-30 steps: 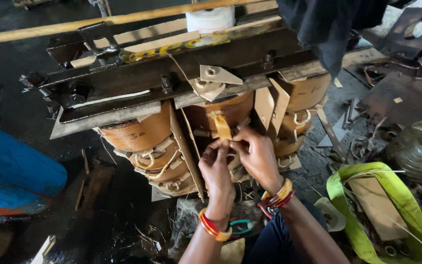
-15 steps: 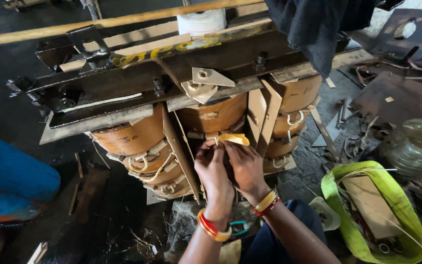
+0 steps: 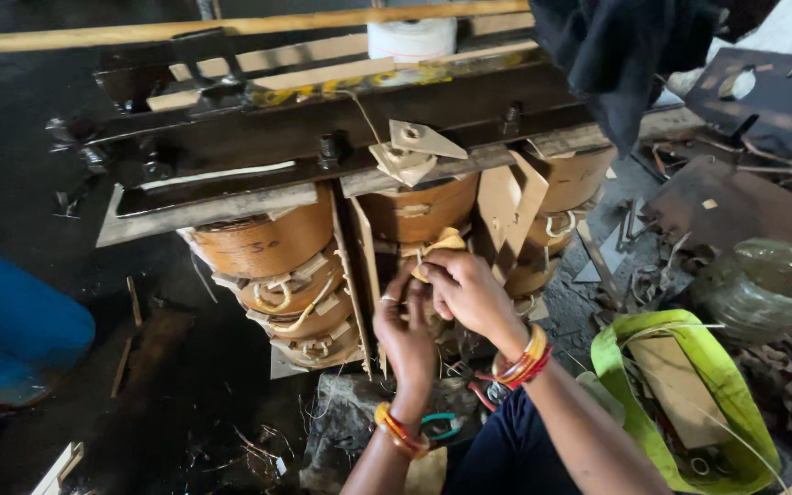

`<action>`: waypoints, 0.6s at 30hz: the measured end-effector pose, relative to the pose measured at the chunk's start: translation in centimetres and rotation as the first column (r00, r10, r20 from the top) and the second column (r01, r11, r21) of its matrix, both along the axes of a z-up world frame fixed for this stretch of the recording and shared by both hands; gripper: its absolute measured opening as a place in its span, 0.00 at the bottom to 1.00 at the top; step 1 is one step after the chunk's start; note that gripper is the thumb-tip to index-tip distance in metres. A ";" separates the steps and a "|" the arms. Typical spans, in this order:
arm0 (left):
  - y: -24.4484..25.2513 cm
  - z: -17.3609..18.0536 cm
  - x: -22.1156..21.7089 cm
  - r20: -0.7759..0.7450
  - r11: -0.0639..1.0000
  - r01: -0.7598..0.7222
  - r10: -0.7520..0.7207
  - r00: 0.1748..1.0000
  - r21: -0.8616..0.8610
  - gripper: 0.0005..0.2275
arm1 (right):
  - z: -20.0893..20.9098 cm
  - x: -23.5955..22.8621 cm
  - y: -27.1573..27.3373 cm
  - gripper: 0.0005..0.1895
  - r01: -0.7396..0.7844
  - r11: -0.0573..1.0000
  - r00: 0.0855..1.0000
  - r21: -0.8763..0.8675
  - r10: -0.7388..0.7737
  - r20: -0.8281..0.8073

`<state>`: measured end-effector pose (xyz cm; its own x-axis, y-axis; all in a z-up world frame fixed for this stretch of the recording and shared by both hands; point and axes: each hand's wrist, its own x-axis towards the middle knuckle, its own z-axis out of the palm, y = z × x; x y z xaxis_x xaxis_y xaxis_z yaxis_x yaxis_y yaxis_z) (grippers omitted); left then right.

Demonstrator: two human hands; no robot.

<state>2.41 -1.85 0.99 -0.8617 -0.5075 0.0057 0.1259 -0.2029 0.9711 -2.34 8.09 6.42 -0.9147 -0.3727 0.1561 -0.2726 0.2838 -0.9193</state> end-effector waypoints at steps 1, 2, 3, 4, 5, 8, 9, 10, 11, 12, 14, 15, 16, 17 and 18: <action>-0.2 -0.3 0.0 -0.077 0.996 -0.031 0.024 0.997 -0.088 0.13 | 0.3 0.1 -0.1 0.12 0.001 1.000 1.000 0.020 -0.001 -0.006; -0.3 -0.7 0.0 -0.152 0.983 -0.068 0.041 0.988 -0.173 0.10 | 0.5 0.1 -0.1 0.12 0.017 0.998 0.999 0.059 -0.015 -0.036; -0.3 -0.9 0.0 -0.228 0.961 -0.111 0.052 0.972 -0.254 0.07 | 0.8 0.0 0.0 0.12 0.034 0.995 0.997 0.097 -0.028 -0.068; -0.1 -1.2 0.0 -0.291 0.977 -0.110 0.053 0.955 -0.184 0.08 | 0.9 -0.1 0.2 0.11 0.055 0.989 0.994 0.135 -0.042 -0.096; 0.1 -1.4 -0.2 -0.353 0.988 -0.104 0.058 0.934 -0.114 0.09 | 0.9 -0.4 0.4 0.11 0.019 0.993 0.997 0.119 -0.011 -0.070; 0.7 -1.7 -0.9 -0.390 0.995 -0.072 0.042 0.920 -0.062 0.15 | 0.9 -1.3 0.7 0.11 -0.065 0.993 0.998 0.100 0.067 -0.009; 0.8 -1.8 -1.1 -0.380 0.995 -0.064 0.032 0.924 -0.071 0.17 | 0.8 -1.6 0.7 0.11 -0.083 0.990 0.996 0.118 0.084 -0.006; 0.5 -1.9 -1.4 -0.314 0.994 -0.068 0.037 0.949 -0.086 0.15 | 0.9 -1.8 0.7 0.11 -0.101 0.986 0.995 0.134 0.103 -0.005; 0.1 -2.0 -1.8 -0.247 0.992 -0.070 0.043 0.968 -0.101 0.12 | 1.0 -1.9 0.7 0.11 -0.099 0.986 0.995 0.136 0.100 -0.002; -0.1 -2.1 -2.0 -0.180 0.991 -0.070 0.048 0.982 -0.117 0.10 | 1.2 -2.0 0.7 0.11 -0.096 0.986 0.995 0.139 0.097 -0.001; -0.3 -2.4 -2.2 -0.283 0.949 -0.182 0.106 0.953 -0.256 0.09 | 1.5 -1.9 0.5 0.11 -0.070 0.989 0.997 0.134 0.071 -0.005; -0.4 -2.7 -2.2 -0.336 0.917 -0.240 0.128 0.933 -0.319 0.09 | 1.5 -1.6 0.3 0.10 -0.046 0.991 0.999 0.127 0.047 -0.011; -0.6 -2.9 -2.2 -0.277 0.878 -0.239 0.129 0.952 -0.415 0.10 | 1.5 -1.3 0.2 0.10 -0.021 0.993 1.000 0.119 0.023 -0.015; -0.9 -3.1 -2.2 -0.217 0.831 -0.230 0.136 0.967 -0.507 0.12 | 1.4 -1.1 0.1 0.10 0.043 0.984 0.996 0.173 -0.028 -0.084; -1.2 -3.3 -2.0 -0.153 0.776 -0.212 0.150 0.977 -0.594 0.13 | 1.3 -0.8 -0.1 0.11 0.106 0.969 0.986 0.222 -0.073 -0.152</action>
